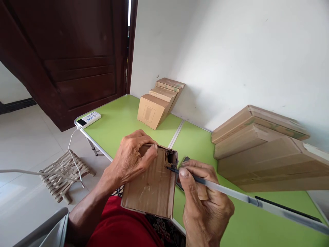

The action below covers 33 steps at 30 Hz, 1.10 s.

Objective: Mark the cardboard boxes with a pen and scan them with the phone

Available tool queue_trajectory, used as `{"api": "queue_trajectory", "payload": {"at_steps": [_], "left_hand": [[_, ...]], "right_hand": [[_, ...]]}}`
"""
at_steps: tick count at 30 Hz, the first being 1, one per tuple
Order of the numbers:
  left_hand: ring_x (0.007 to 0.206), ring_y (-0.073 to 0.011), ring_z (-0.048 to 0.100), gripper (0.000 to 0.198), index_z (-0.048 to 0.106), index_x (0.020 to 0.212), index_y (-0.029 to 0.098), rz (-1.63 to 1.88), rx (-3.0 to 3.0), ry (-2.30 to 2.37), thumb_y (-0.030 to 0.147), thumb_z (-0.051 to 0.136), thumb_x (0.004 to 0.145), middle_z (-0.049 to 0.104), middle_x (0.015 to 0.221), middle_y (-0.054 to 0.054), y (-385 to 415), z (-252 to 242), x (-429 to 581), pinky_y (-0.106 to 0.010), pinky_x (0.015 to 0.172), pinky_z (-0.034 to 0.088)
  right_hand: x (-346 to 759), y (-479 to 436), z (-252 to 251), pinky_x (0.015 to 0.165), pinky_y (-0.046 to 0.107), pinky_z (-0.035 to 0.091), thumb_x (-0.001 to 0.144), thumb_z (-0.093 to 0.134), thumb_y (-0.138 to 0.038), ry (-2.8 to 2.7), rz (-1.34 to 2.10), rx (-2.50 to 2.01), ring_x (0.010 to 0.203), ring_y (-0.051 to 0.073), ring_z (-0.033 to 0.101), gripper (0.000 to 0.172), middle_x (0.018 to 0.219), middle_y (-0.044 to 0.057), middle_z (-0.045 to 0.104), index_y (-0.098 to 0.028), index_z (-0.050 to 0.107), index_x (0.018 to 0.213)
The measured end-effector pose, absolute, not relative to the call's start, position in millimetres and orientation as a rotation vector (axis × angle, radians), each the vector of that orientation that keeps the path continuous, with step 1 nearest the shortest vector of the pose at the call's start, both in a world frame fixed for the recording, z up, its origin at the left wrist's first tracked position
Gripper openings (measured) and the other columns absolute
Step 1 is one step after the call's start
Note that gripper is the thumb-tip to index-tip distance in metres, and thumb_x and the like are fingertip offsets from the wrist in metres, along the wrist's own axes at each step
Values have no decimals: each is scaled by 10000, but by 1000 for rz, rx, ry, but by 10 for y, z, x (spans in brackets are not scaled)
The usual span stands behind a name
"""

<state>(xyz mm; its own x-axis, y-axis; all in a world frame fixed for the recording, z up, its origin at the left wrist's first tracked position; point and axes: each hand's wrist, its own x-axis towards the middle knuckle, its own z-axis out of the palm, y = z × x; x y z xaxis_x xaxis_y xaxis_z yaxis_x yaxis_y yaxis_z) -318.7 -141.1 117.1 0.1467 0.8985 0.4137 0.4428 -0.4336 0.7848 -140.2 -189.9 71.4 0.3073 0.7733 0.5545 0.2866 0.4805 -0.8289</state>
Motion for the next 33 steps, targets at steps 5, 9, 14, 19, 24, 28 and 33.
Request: {"api": "queue_trajectory", "payload": {"at_steps": [5,9,14,19,24,28,33], "left_hand": [[820,-156,691,239,825,886,170,1233,1948,1296,154,593,942,745,944,-50,-1419,1171,-3191,-272,746,500],[812,-146,688,234,835,915,165,1226,1960,1313,153,603,946,750,947,-44,-1425,1173,-3198,-260,736,496],[846,-152,707,248,848,935,176,1245,1978,1309,151,602,949,767,958,-42,-1432,1170,-3202,-262,774,509],[863,-158,715,261,862,971,202,1254,1965,1297,158,606,954,779,961,-33,-1429,1155,-3213,-257,775,512],[831,-158,702,252,856,945,188,1261,1966,1319,190,604,961,774,934,-34,-1399,1154,-3216,-262,778,516],[845,-155,705,249,846,933,180,1254,1974,1333,194,599,957,775,935,-31,-1401,1161,-3214,-261,792,514],[864,-170,711,258,849,928,181,1260,1962,1348,216,595,952,783,946,-40,-1413,1156,-3219,-276,793,519]], "right_hand": [[-1373,-1907,769,602,237,511,951,779,-393,-1162,386,-1158,664,120,618,212,882,18,697,-213,725,854],[-1368,-1755,825,561,252,500,960,769,-417,-1060,409,-1109,582,117,611,215,881,24,748,-211,717,928],[-945,-1642,640,570,310,472,938,693,-551,-1144,358,-1492,581,191,635,333,781,42,751,-218,688,932],[-357,-1877,128,744,362,474,1056,508,-362,-1357,380,-2540,894,318,741,235,911,116,783,-197,659,986],[-206,-2079,-175,646,375,461,1086,435,-318,-1250,465,-2854,938,399,750,312,978,214,768,-136,686,1124],[-259,-2125,-182,684,407,511,1101,398,-343,-1230,468,-2879,967,407,749,366,1015,210,746,-123,683,1167],[-526,-2007,-98,866,496,559,1107,403,-490,-1249,336,-2739,1269,456,625,562,1364,301,603,-26,569,1376]]}}
